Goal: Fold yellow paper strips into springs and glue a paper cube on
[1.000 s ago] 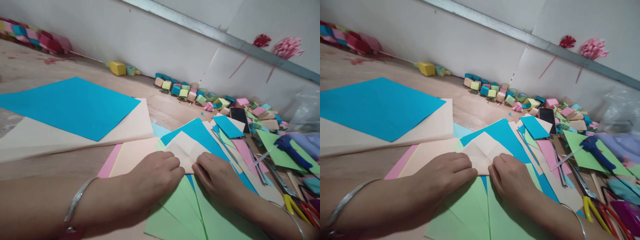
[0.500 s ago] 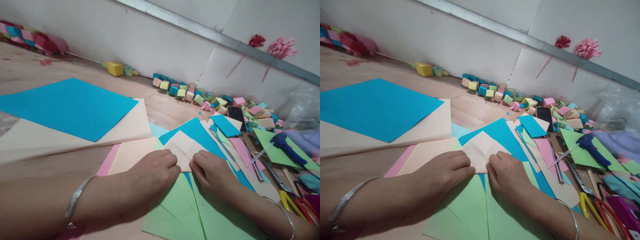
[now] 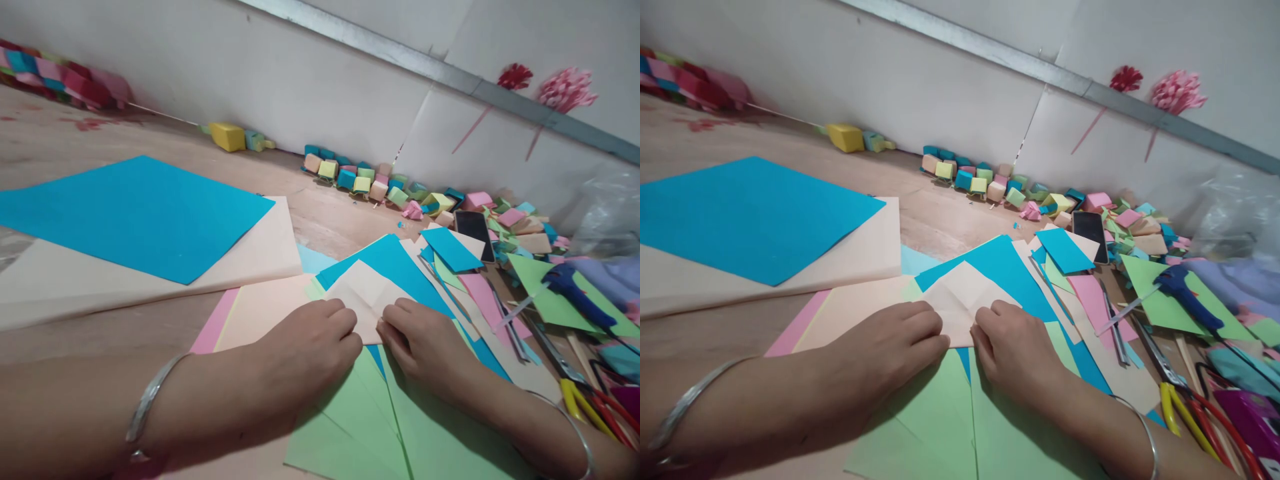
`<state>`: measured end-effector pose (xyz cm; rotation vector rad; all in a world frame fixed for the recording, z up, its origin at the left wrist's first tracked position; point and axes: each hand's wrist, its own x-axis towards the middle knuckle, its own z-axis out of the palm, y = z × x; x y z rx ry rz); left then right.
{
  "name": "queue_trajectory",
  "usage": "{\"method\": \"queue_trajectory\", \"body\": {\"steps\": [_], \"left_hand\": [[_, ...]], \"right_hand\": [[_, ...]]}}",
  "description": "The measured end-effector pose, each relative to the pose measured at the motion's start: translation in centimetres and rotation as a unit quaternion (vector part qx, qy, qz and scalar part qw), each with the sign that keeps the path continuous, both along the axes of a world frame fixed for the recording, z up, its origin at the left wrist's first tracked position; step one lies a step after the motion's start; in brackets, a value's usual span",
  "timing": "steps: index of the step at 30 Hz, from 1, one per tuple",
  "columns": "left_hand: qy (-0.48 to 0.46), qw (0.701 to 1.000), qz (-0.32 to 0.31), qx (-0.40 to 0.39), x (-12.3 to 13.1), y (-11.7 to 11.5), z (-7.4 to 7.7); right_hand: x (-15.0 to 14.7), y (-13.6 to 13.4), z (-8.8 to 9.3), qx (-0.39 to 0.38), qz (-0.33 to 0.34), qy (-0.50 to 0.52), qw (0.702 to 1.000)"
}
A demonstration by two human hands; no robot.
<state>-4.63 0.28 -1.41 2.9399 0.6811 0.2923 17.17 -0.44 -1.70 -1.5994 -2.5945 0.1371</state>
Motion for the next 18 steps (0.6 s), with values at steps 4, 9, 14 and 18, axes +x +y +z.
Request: {"method": "queue_trajectory", "body": {"steps": [4, 9, 14, 18], "left_hand": [[-0.018, 0.999, 0.014, 0.039, 0.3, 0.1, -0.2], [0.001, 0.998, 0.019, 0.054, 0.6, 0.3, -0.5], [0.000, 0.998, 0.001, 0.057, 0.7, 0.5, -0.8], [-0.004, 0.998, -0.022, 0.065, 0.7, 0.5, -0.8]], "right_hand": [[0.0, 0.1, 0.1, -0.015, 0.000, 0.001, 1.000], [0.0, 0.0, 0.1, -0.005, 0.003, 0.008, 1.000], [0.4, 0.3, 0.3, -0.011, -0.050, 0.027, 0.998], [1.0, 1.1, 0.7, -0.054, -0.096, 0.033, 0.993]]}}
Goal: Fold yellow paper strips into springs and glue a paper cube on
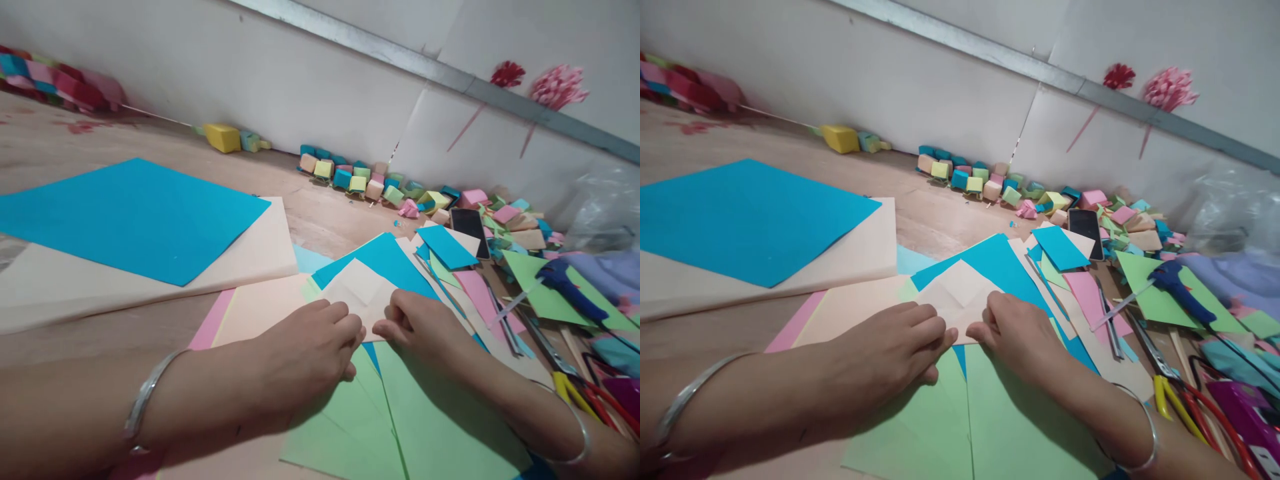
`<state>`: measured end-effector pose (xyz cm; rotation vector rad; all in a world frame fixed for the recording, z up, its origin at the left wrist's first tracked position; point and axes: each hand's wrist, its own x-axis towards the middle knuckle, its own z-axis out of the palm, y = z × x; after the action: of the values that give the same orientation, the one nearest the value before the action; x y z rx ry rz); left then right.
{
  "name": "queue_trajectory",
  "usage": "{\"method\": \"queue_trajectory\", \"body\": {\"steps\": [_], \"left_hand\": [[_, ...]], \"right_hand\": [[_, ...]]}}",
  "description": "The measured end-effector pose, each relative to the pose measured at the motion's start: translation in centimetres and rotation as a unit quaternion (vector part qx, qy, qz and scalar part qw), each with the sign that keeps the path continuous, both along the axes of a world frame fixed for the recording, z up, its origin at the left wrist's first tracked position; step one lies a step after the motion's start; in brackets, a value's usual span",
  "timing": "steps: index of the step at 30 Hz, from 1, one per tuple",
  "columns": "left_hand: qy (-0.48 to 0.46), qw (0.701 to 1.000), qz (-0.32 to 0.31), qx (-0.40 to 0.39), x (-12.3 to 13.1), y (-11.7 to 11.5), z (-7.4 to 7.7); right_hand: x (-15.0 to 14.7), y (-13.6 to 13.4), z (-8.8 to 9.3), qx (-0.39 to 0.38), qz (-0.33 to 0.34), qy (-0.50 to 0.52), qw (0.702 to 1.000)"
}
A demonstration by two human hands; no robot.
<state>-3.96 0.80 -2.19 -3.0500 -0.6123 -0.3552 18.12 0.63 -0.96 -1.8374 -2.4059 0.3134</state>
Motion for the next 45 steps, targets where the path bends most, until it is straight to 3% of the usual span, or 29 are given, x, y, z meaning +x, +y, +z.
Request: {"method": "queue_trajectory", "body": {"steps": [9, 18, 25, 32, 38, 41, 45], "left_hand": [[0.020, 1.000, 0.011, 0.016, 0.0, 0.1, 0.0], [0.026, 0.999, 0.011, -0.023, -0.1, 0.1, 0.6], [0.021, 0.998, 0.001, -0.063, 0.3, 0.8, 1.0], [0.036, 0.999, 0.005, 0.032, -0.7, -0.4, 1.6], [-0.070, 0.985, -0.003, 0.159, -1.4, -1.0, 2.2], [-0.090, 0.983, 0.007, 0.160, -1.1, -0.4, 2.3], [-0.062, 0.994, -0.021, 0.083, -0.7, 0.7, 1.2]], "right_hand": [[0.0, 0.3, 0.3, -0.031, 0.000, 0.021, 0.999], [2.2, 1.7, 2.1, -0.138, 0.061, 0.049, 0.987], [2.3, 2.1, 1.7, -0.135, 0.068, 0.051, 0.987], [2.3, 2.0, 2.1, -0.142, 0.066, 0.049, 0.986], [2.4, 2.0, 1.8, -0.137, 0.066, 0.063, 0.986], [2.5, 2.0, 1.7, -0.137, 0.070, 0.073, 0.985], [2.5, 2.2, 2.3, -0.125, 0.090, 0.089, 0.984]]}}
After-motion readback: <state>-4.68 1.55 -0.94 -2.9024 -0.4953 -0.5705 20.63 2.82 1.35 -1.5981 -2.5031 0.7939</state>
